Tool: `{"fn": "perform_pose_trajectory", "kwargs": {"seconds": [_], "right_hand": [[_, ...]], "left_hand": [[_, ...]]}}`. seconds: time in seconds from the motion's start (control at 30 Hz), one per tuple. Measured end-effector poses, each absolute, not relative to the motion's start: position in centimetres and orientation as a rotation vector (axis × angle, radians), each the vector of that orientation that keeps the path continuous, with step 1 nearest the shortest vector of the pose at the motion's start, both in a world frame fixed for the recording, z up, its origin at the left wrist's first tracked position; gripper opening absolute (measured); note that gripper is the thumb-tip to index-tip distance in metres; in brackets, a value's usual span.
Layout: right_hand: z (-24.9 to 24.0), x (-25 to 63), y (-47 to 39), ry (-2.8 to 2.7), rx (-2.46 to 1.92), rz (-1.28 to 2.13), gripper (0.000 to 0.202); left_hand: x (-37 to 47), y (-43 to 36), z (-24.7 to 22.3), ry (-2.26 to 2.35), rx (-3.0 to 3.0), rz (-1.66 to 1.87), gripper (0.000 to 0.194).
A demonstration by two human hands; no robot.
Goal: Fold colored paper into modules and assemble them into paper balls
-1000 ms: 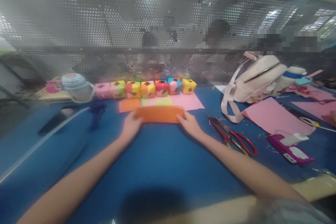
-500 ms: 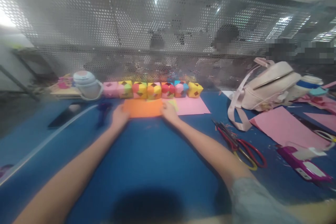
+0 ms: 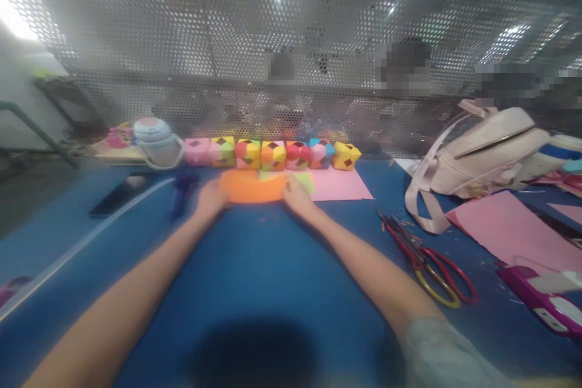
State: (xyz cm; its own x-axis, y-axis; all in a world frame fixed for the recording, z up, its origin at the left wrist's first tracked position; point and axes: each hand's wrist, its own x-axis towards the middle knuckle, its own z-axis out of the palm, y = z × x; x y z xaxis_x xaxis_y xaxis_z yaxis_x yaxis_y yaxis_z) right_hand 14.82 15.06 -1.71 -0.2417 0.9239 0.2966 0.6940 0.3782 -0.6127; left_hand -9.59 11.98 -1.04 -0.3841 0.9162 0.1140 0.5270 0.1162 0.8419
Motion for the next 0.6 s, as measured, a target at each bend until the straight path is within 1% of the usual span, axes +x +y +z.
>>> {"fn": "perform_pose_trajectory", "kwargs": {"seconds": [0.1,0.2,0.37,0.6], "right_hand": [[-1.1,16.4,15.1,-2.09,-1.395,0.338,0.032],[-0.3,18.5,15.5,-2.19,-1.35,0.221,0.031],[-0.5,20.3,16.0,-2.29,-1.356,0.148,0.041],[-2.3,19.0,17.1,-2.126,-1.609,0.152,0.059]], "left_hand": [[-9.6,11.9,-0.9,1.955,1.388,1.194,0.042],[-9.6,11.9,-0.8,1.93,1.359,1.218,0.038],[-9.3,12.0,-0.9,1.854,1.268,1.277,0.037],[-9.2,12.1,-1.2,1.848,1.242,1.313,0.043]]}}
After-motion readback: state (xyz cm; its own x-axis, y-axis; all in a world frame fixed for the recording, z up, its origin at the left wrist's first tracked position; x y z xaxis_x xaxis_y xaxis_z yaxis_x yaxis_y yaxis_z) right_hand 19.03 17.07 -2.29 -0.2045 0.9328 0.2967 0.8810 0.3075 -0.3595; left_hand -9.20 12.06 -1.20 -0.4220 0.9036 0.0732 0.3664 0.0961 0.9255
